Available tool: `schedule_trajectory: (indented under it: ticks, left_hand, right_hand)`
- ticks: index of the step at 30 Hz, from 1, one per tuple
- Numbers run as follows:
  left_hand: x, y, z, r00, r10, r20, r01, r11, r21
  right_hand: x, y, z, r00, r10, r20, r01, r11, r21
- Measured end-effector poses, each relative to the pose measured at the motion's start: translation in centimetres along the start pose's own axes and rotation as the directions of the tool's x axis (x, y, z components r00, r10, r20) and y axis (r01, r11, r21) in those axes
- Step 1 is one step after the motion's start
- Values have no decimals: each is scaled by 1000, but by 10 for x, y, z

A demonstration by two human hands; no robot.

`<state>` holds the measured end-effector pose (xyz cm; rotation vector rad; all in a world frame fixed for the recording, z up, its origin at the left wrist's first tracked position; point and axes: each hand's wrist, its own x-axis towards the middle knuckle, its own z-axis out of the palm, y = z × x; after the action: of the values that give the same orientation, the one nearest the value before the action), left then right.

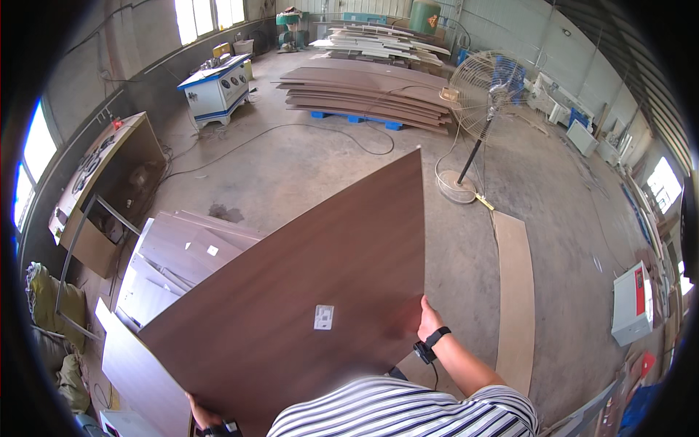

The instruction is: Picking up large wood panels from a machinery station and stacking them on a nearby platform.

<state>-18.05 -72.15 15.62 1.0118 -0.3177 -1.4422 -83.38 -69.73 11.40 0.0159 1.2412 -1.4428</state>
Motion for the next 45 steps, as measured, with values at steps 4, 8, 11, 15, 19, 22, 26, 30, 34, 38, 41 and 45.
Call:
schedule_trajectory:
  ticks: [4,8,11,15,19,22,26,30,34,38,41,45]
  left_hand:
    - [71,-25,79,990,-83,-116,87,996,30]
    - [136,-33,187,987,-60,-152,79,990,119]
    - [201,-51,222,985,-34,-168,63,983,172]
    - [303,-79,287,965,-152,-213,189,969,162]
    - [419,-87,379,981,-128,-144,157,964,214]
    - [484,-73,466,961,-211,-179,249,943,222]
    - [602,-89,521,957,-130,-261,225,898,379]
    - [718,-113,587,954,-210,-214,278,888,367]
    - [827,-130,663,973,-108,-202,183,898,401]
    - [894,-118,777,936,-126,-328,251,893,373]
    - [958,-106,801,974,-157,-163,200,936,289]
    - [1078,-115,841,967,-119,-224,193,919,344]
  right_hand:
    - [42,-78,13,999,23,-28,-23,1000,1]
    - [117,-126,10,998,21,-65,-20,1000,22]
    - [164,-174,53,995,-33,-92,30,999,-34]
    - [239,-234,89,994,19,-104,-22,999,-30]
    - [336,-282,114,993,-27,-111,29,999,14]
    - [382,-323,158,988,-45,-148,52,998,46]
    - [468,-366,179,998,-43,-39,49,981,190]
    - [579,-411,213,994,-47,-97,67,975,213]
    - [696,-485,273,988,-56,-143,83,977,196]
    - [782,-573,356,999,-33,12,30,974,225]
    - [861,-611,409,997,-22,-75,32,991,127]
    - [982,-634,463,971,-32,-238,35,999,9]
